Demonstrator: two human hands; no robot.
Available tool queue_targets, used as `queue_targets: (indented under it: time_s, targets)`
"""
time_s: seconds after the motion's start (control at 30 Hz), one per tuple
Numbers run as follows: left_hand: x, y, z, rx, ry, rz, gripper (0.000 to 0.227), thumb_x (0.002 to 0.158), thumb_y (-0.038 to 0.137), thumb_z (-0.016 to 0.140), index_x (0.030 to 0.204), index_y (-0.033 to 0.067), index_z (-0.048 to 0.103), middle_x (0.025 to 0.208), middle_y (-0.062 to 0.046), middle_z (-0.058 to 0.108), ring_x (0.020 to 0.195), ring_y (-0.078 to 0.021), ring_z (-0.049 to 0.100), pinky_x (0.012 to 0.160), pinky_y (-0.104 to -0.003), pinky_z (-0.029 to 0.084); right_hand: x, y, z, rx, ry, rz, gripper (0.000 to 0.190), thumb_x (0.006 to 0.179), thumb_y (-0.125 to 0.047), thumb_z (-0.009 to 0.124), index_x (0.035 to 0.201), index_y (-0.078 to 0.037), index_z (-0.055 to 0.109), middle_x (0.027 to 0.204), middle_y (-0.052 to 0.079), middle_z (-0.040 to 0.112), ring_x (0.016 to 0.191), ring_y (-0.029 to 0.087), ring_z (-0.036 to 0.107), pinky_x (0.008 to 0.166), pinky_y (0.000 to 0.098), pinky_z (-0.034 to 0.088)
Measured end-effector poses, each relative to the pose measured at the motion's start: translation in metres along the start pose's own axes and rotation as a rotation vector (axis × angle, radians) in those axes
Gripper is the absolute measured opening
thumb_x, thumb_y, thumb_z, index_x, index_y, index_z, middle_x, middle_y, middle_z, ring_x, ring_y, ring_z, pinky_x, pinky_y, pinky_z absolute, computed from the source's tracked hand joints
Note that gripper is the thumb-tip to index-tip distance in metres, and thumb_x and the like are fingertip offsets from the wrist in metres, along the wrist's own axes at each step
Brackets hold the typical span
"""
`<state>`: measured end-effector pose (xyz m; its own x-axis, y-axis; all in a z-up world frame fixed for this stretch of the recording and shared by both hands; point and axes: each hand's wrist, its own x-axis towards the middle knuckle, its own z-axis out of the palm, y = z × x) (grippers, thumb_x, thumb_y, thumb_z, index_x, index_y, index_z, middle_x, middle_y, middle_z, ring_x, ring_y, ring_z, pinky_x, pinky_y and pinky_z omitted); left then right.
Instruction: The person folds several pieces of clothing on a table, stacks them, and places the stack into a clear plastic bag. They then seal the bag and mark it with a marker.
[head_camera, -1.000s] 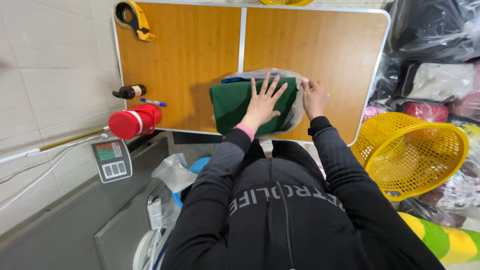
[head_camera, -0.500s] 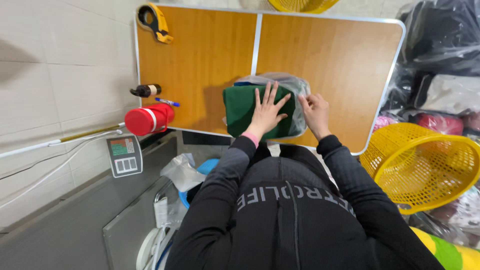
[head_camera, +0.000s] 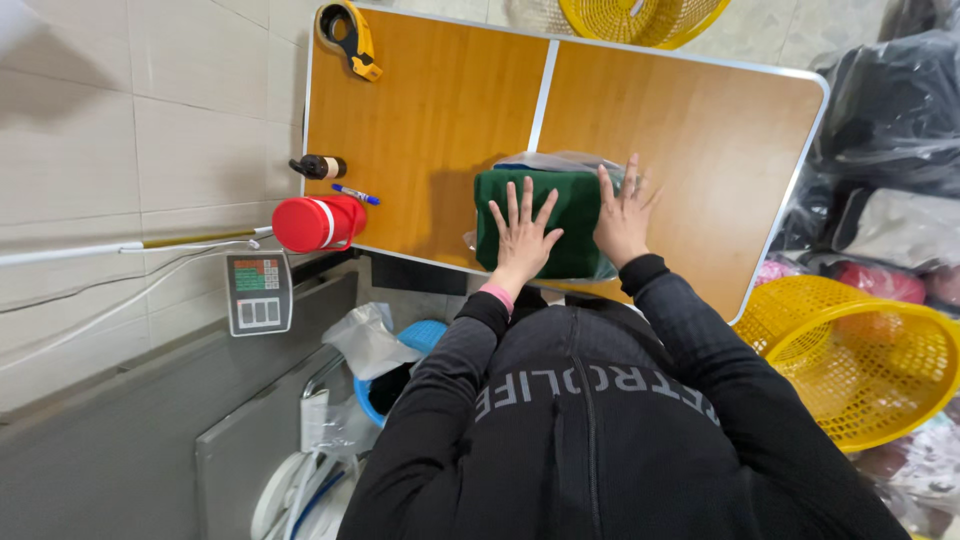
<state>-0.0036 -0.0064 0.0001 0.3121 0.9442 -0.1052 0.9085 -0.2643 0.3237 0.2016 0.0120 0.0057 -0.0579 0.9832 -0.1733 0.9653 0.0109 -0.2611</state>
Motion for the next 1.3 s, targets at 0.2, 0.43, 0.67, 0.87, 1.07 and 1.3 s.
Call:
queue_targets:
  time_s: [0.2, 0.43, 0.67, 0.87, 1.07, 1.3]
  targets:
    - [-0.015, -0.009, 0.000, 0.017, 0.053, -0.011, 0.073, 0.097, 0.050, 0.061, 0.161, 0.0354, 0.030, 0.173, -0.010, 0.005, 0.158, -0.0459, 0.001, 0.119, -0.076, 0.004, 0.011, 0.007, 0.014, -0.007, -0.075, -0.059, 0.086, 0.080, -0.003, 0.065, 0.162, -0.016, 0.041, 0.170, 0.032, 0.001, 0.151, 0.062, 0.010, 0.107, 0.0831, 0.023]
    - [-0.034, -0.037, 0.003, -0.117, 0.194, -0.157, 0.075, 0.102, 0.052, 0.057, 0.165, 0.0292, 0.023, 0.174, -0.012, 0.008, 0.160, -0.0464, 0.001, 0.121, -0.076, 0.001, 0.000, -0.047, 0.002, -0.029, -0.018, -0.230, 0.085, 0.083, -0.013, 0.070, 0.162, -0.015, 0.039, 0.172, 0.031, 0.005, 0.160, 0.053, 0.005, 0.116, 0.0831, 0.008]
    - [-0.031, -0.091, 0.026, -0.233, 0.312, -0.488, 0.067, 0.108, 0.051, 0.050, 0.166, 0.0277, 0.026, 0.175, -0.016, 0.009, 0.159, -0.0497, -0.004, 0.117, -0.080, -0.004, -0.002, -0.105, 0.006, -0.354, -0.185, -0.384, 0.123, 0.068, -0.039, 0.088, 0.169, -0.032, 0.018, 0.172, 0.025, 0.011, 0.156, 0.051, 0.009, 0.111, 0.0806, 0.003]
    - [-0.034, -0.139, 0.060, -0.268, 0.225, -0.762, 0.061, 0.105, 0.053, 0.049, 0.160, 0.0295, 0.036, 0.172, -0.017, 0.017, 0.158, -0.0496, 0.001, 0.114, -0.080, 0.000, 0.005, -0.108, 0.028, -0.536, -0.136, -0.438, 0.123, 0.072, -0.038, 0.087, 0.171, -0.035, 0.015, 0.171, 0.024, 0.019, 0.156, 0.049, 0.019, 0.114, 0.0794, 0.005]
    - [-0.022, -0.153, 0.089, -0.355, 0.053, -0.820, 0.063, 0.100, 0.059, 0.053, 0.155, 0.0293, 0.046, 0.167, -0.012, 0.032, 0.157, -0.0472, 0.006, 0.117, -0.079, 0.000, 0.006, -0.106, 0.031, -0.534, -0.226, -0.400, 0.124, 0.072, -0.038, 0.087, 0.171, -0.034, 0.013, 0.172, 0.025, 0.019, 0.156, 0.045, 0.021, 0.113, 0.0798, 0.006]
    - [0.003, -0.155, 0.101, -0.462, -0.259, -0.952, 0.066, 0.087, 0.062, 0.066, 0.143, 0.0291, 0.057, 0.165, -0.009, 0.031, 0.155, -0.0439, 0.004, 0.115, -0.076, -0.001, 0.007, -0.108, 0.040, -0.597, -0.131, -0.399, 0.117, 0.078, -0.036, 0.084, 0.171, -0.035, 0.013, 0.173, 0.023, 0.016, 0.157, 0.044, 0.020, 0.115, 0.0779, 0.006]
